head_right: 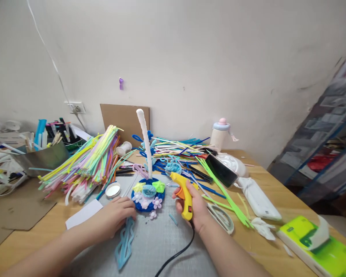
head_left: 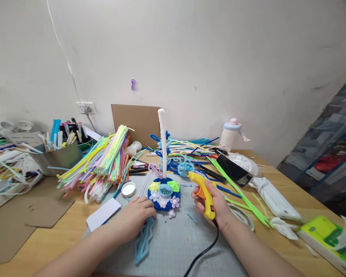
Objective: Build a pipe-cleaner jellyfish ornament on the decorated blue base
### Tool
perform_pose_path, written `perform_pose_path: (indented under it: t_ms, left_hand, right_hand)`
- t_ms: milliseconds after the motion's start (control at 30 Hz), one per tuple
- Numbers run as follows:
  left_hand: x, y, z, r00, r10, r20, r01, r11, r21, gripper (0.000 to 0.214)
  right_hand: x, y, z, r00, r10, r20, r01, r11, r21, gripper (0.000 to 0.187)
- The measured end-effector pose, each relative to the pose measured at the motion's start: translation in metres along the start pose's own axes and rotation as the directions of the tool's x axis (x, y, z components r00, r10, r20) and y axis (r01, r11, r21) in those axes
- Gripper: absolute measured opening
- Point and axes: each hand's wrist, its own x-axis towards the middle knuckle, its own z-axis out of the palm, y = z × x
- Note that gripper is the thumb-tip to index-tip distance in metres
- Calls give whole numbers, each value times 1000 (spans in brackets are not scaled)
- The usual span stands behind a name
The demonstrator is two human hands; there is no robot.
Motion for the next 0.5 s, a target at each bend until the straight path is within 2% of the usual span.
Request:
perform_pose_path:
  t_ms: [100,233,300,367,433,500]
  left_hand:
    - [3,-9,4,1000,24,16,-24,1000,-7,27]
    - [2,-17,6,996,21,-81,-30,994,-110,23]
    - [-2,-18,5,987,-63,-150,21,965,-263,25]
    - [-5,-17,4,960,-200,-197,95,891,-444,23]
    - [-6,-17,4,908,-362,-212,174,784,-596,16]
    - [-2,-18,5,853,-484,-195,198,647,-737,9]
  right_hand:
    - [1,2,1,998,0,-57,1,1000,6,38]
    - [1,4,3,995,11,-97,-12,1000,-3,39]
    - [1,5,3,995,19,-103,-19,1000,-6,41]
    - [2,7,3,995,30,-98,-31,999,-9,41]
    - [3,9,2,995,34,-96,-35,999,-11,40]
    - [4,11,0,995,38,-96,-39,999,-14,39]
